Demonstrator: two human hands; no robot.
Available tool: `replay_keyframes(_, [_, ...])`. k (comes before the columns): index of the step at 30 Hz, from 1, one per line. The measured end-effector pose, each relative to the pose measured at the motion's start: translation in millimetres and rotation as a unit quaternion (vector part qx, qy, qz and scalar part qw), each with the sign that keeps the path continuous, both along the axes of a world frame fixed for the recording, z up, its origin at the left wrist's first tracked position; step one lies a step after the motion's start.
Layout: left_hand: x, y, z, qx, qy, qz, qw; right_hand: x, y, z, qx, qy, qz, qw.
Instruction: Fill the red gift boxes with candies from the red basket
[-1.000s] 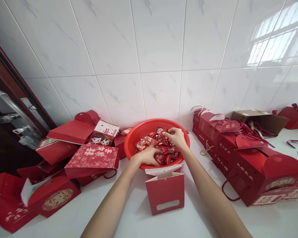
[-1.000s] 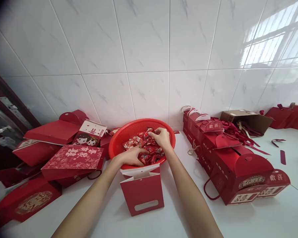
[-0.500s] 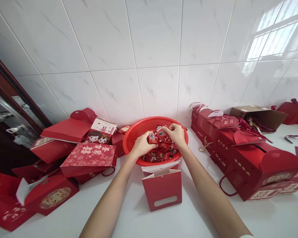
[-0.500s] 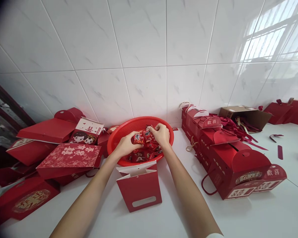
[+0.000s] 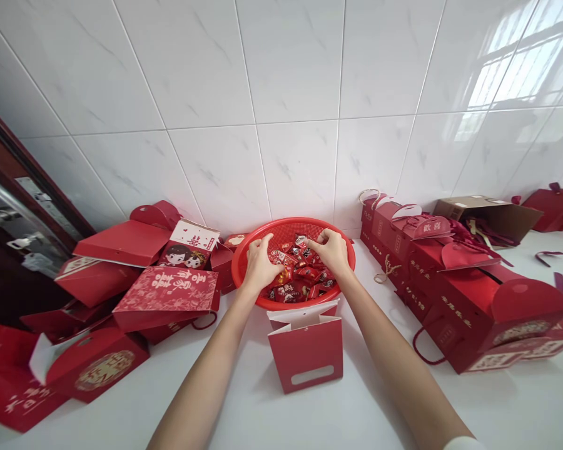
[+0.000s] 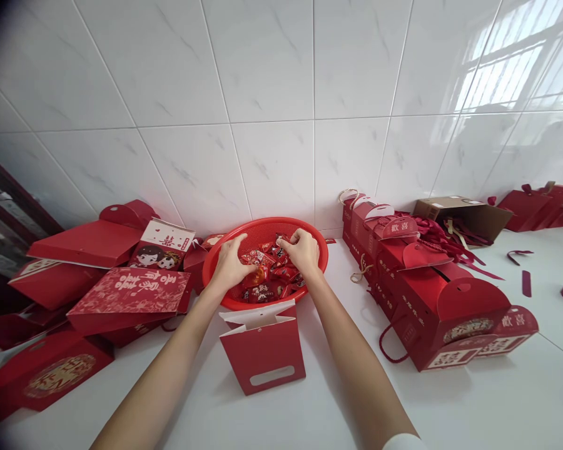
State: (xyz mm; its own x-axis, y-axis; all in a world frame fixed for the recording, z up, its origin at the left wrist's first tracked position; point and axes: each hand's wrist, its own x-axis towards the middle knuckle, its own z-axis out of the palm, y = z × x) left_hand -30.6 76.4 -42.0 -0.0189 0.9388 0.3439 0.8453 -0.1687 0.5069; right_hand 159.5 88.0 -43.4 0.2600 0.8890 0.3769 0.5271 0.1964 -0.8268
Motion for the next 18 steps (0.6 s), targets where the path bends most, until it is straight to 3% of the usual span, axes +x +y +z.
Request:
replay_keyframes(1, [1.1, -0.2, -0.1, 0.005, 0.010, -0.026, 1.000, 0.0, -0.6, 0.3, 0.005, 0.001, -0.002, 1.000])
replay_keyframes(3, [4.4, -1.5, -0.4, -0.040, 0.034, -0.145, 0.988, 0.2, -1.5, 0.5, 0.012, 0.000, -0.010, 1.000])
replay_keyframes(5, [8.0, -3.5, -1.2, -0.145, 0.067, -0.297, 0.941, 0.3, -2.0, 0.2, 0.010, -0.002, -0.021, 1.000])
replay_keyframes(7, [10.7, -5.3, -2.8, -0.232, 0.106, -0.378, 0.890, 0.3, -2.1, 0.0, 0.001, -0.002, -0.032, 0.999])
replay_keyframes(9, [12.0, -5.6, -4.6, -0.263, 0.130, -0.387, 0.874, 0.1, -2.2, 0.2, -0.005, 0.001, -0.040, 0.999])
replay_keyframes(18, [21.5, 4.9, -0.1, -0.292, 0.222, -0.357, 0.859, 1.8, -1.1, 2.2, 0.004, 0.048, -0.046, 0.998])
